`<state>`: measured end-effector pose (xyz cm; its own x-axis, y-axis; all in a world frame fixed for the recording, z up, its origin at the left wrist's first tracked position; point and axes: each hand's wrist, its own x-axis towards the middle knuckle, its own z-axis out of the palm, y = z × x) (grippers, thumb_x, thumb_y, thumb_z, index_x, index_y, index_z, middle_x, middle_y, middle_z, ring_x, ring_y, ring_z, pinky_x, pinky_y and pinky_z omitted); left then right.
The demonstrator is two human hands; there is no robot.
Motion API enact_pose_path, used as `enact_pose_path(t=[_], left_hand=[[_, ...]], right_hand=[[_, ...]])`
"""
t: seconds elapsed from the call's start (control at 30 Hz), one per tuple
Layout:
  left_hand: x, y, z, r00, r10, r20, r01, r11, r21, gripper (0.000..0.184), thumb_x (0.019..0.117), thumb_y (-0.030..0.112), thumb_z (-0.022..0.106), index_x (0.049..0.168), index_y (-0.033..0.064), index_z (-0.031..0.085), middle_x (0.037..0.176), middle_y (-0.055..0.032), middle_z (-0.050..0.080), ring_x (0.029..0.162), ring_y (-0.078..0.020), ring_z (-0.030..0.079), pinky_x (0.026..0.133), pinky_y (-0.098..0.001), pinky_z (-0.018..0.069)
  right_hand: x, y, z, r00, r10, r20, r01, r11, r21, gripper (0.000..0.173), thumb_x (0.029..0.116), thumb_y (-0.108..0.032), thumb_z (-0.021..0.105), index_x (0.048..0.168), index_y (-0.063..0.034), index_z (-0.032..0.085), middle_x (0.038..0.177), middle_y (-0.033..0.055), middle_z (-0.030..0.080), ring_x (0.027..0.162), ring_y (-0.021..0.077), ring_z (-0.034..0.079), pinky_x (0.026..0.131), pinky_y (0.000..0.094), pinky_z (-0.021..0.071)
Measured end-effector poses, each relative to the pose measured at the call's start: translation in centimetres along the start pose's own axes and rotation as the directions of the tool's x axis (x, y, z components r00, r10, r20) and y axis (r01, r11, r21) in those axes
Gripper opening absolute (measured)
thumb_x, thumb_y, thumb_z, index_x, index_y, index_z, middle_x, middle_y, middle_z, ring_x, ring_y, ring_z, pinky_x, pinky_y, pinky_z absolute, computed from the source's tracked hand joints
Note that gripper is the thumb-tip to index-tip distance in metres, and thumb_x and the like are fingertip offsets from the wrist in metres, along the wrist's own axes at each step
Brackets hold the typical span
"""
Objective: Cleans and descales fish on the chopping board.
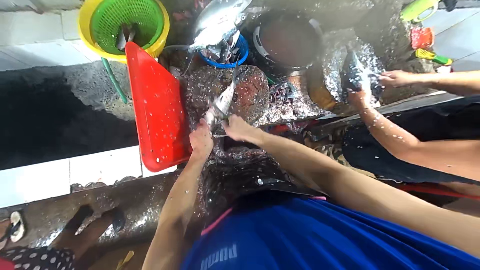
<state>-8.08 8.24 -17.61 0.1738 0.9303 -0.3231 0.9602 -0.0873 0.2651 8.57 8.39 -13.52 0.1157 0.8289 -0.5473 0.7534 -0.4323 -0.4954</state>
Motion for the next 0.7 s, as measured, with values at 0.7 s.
enact_pose_path(t=[0.7], left_hand=[[0.9,1.4,1.0,0.999,-0.041,-0.024,0.042,0.998,0.050,0.052,0.0920,0.021,0.067,0.136,-0.0002,0.048,0.112,-0.0255,0.068,0.096,-0.0447,0.070,0.076,-0.0614,0.0570]], right_hand=[[-2.7,1.4,-1.1,0.998,0.025,0.056,-0.020,0.995,-0.100,0.050,0.1077,-0.046,0.045,0.102,-0.0011,0.066,0.090,0.0206,0.068,0.081,0.0359,0.071,0.071,0.0578,0.0574]])
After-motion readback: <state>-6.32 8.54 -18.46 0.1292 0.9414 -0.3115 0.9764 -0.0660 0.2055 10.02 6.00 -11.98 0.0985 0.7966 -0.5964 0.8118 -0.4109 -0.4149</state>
